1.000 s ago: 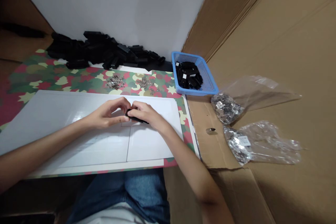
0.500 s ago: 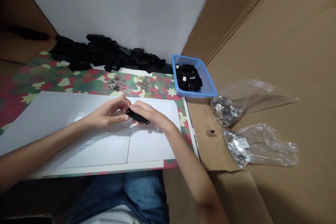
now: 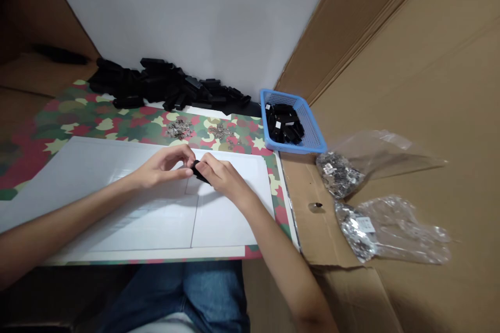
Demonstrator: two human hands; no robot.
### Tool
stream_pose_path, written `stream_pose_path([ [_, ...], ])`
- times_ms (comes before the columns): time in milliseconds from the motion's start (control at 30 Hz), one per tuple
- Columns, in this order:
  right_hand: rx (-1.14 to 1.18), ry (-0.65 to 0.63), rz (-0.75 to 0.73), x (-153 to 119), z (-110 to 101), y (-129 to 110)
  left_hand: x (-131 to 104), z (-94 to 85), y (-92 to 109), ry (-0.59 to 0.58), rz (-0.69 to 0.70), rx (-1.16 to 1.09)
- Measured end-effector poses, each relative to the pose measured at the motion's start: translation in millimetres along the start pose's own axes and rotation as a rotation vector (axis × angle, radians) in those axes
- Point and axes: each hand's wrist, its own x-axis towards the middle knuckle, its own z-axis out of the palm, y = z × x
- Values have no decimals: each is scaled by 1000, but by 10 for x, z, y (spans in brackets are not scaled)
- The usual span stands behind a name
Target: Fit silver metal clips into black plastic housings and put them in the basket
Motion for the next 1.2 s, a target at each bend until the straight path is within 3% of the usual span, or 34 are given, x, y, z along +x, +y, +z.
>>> stream_pose_path([
  [133, 0, -4, -7, -9, 7, 21, -12, -21, 18, 23, 47, 60],
  [600, -102, 160, -122, 17, 103, 68, -41, -12, 113, 80, 213, 229],
  [967, -107, 215, -116, 22, 135, 57, -36, -4, 110, 79, 225, 261],
  [1067, 90, 135, -8, 38, 112, 49, -43, -15, 105, 85, 203, 273],
  [1200, 543, -178, 221, 62, -6, 80, -67, -42, 106, 83, 247, 356],
])
